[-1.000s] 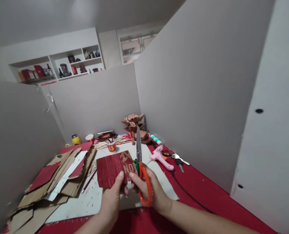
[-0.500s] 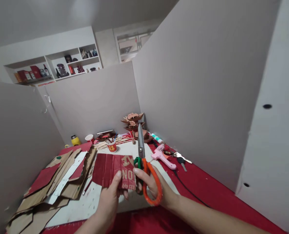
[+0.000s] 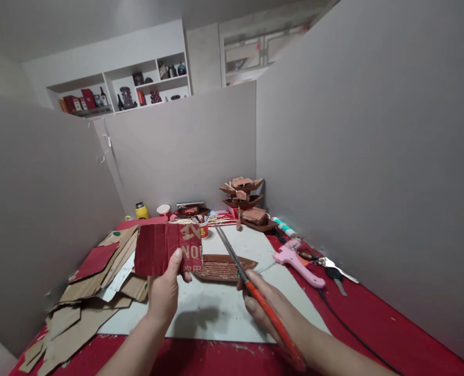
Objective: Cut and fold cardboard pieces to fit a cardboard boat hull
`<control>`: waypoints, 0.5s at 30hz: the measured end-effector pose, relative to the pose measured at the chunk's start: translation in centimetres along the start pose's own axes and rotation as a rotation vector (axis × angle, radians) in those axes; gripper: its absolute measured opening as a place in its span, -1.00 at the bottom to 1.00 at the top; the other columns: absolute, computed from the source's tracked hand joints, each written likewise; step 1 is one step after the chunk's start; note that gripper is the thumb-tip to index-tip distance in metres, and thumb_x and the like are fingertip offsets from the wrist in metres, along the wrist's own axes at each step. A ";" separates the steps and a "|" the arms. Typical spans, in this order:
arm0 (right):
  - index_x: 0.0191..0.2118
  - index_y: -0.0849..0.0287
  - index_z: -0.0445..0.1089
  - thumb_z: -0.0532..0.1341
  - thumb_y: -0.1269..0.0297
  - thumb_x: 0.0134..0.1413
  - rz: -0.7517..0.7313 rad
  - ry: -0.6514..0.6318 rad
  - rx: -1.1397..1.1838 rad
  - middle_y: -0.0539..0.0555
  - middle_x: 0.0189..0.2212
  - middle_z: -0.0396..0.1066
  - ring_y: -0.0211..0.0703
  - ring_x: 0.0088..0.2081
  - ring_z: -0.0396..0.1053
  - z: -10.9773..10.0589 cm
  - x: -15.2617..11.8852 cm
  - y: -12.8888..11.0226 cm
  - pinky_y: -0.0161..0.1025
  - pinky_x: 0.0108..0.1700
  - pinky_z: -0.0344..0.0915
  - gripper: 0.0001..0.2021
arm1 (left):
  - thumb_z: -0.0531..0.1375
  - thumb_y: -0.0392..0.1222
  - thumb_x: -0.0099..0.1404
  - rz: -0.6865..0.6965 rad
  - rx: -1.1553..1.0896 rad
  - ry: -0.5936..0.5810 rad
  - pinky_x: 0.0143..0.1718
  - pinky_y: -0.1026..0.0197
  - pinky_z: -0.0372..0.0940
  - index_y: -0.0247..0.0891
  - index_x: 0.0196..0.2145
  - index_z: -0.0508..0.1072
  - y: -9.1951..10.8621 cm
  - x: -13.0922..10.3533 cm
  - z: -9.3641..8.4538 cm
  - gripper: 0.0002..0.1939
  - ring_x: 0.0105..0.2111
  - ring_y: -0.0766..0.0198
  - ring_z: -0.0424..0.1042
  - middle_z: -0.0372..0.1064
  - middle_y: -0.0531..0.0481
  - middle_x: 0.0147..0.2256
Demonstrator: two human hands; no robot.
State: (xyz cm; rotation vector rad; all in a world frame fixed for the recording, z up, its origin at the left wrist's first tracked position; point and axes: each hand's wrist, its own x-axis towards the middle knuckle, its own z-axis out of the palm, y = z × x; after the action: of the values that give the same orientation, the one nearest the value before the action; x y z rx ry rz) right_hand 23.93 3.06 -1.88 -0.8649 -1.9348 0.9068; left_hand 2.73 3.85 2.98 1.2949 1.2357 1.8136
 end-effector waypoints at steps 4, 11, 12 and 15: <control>-0.24 0.09 0.14 0.06 -0.07 0.16 0.030 -0.025 -0.148 -0.02 -0.44 0.27 -0.17 -0.44 0.18 -0.5 0.2 0.2 -0.27 -0.37 0.15 -0.69 | 0.19 0.04 0.21 0.049 0.122 -0.014 -0.36 0.26 0.25 -0.21 -0.69 0.31 0.0 0.0 -0.3 -0.59 -0.61 0.31 0.27 0.23 0.11 -0.70; -0.32 0.10 0.14 0.07 -0.08 0.14 0.093 -0.069 -0.297 -0.06 -0.48 0.24 -0.23 -0.48 0.09 -1.0 0.3 0.4 -0.31 -0.43 0.07 -0.67 | 0.10 0.03 0.28 0.041 0.286 -0.209 -0.44 0.30 0.23 -0.20 -0.77 0.17 0.3 -0.5 0.0 -0.48 -0.64 0.35 0.21 0.15 0.12 -0.71; -0.33 0.10 0.14 0.07 -0.10 0.14 0.096 -0.074 -0.293 -0.06 -0.49 0.23 -0.24 -0.49 0.08 -1.0 0.3 0.5 -0.31 -0.43 0.06 -0.66 | 0.10 0.04 0.28 0.028 0.300 -0.222 -0.44 0.30 0.23 -0.20 -0.78 0.17 0.2 -0.6 0.0 -0.47 -0.65 0.35 0.20 0.14 0.12 -0.71; -0.34 0.11 0.15 0.05 -0.10 0.15 0.100 -0.082 -0.237 -0.06 -0.51 0.24 -0.25 -0.50 0.08 -0.9 0.3 0.8 -0.31 -0.44 0.07 -0.65 | 0.11 0.06 0.26 -0.024 0.334 -0.246 -0.43 0.29 0.24 -0.20 -0.79 0.17 -0.1 -0.5 0.1 -0.46 -0.65 0.34 0.22 0.15 0.12 -0.72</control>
State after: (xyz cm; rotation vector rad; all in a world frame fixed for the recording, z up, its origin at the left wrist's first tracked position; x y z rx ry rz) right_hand 24.76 3.98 -2.05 -1.0851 -2.1157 0.7903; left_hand 3.00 3.54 2.68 1.6212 1.4465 1.4178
